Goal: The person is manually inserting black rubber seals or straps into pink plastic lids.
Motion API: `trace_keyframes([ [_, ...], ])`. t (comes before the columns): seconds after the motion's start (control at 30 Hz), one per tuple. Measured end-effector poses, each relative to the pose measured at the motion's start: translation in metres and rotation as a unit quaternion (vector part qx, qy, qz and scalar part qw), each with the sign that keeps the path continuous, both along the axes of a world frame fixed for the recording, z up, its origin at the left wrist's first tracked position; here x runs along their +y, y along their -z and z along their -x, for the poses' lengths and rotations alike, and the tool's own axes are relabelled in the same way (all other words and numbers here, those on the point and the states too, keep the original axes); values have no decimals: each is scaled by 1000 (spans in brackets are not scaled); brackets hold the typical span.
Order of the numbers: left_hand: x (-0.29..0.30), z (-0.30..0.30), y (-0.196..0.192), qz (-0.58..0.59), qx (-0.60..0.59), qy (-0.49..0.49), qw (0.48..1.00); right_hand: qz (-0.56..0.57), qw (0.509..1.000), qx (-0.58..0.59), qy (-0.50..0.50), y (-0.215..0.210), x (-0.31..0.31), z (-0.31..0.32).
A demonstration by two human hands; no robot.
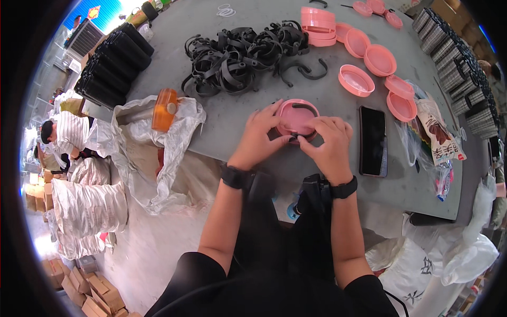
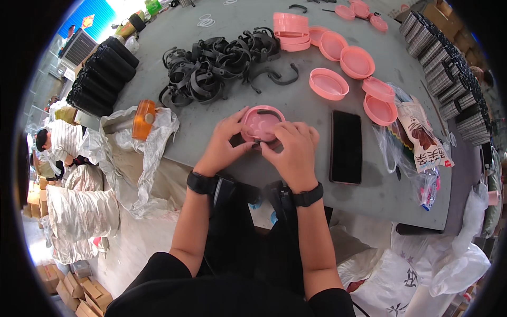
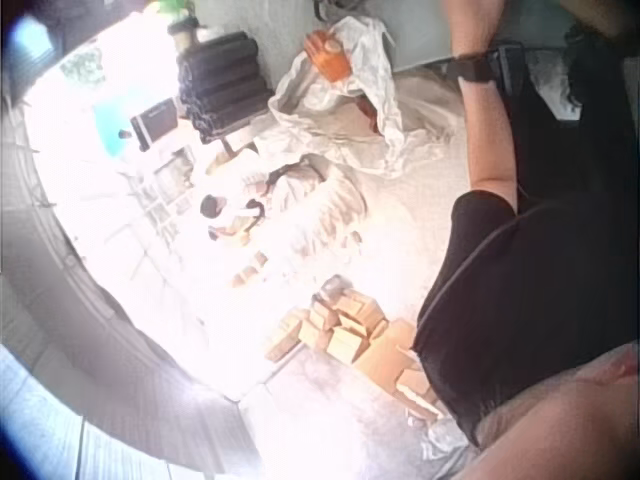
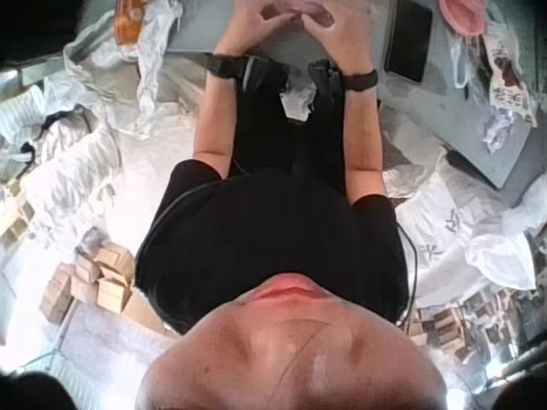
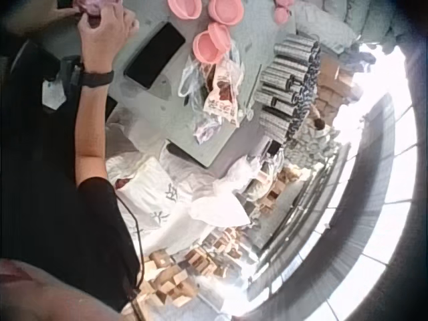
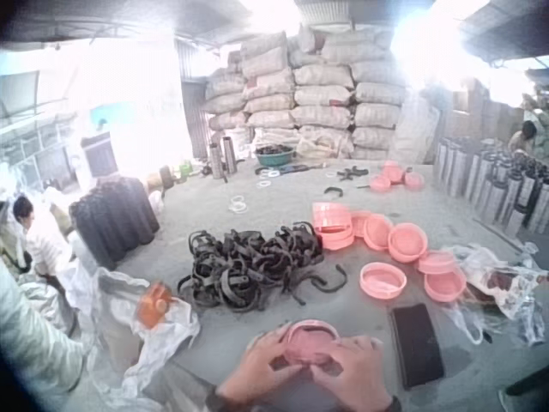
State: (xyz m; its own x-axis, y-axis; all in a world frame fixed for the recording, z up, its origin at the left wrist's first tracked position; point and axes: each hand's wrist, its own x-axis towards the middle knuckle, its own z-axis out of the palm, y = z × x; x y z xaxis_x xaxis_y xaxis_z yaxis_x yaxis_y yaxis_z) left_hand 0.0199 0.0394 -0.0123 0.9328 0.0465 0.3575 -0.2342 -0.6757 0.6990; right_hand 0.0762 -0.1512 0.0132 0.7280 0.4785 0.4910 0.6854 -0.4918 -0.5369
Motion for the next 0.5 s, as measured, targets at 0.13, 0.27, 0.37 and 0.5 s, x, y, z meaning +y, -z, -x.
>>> trace_keyframes([
  [0.13,-1,0,1,-8,9,-10,1000,27,999,-22,-42,4,1,4],
  [0.27,-3,0,1,-14,4,-4,1000,51,997,-25,-53,3,1,1],
  [0.37,-5,-1,-1,-9,1,-20,1000,58,996,-41,-59,3,-1,-5],
  [0.5,-4,-3,0,-6,-9,-20,1000,-77,983,141,-91,-9,2,-26],
])
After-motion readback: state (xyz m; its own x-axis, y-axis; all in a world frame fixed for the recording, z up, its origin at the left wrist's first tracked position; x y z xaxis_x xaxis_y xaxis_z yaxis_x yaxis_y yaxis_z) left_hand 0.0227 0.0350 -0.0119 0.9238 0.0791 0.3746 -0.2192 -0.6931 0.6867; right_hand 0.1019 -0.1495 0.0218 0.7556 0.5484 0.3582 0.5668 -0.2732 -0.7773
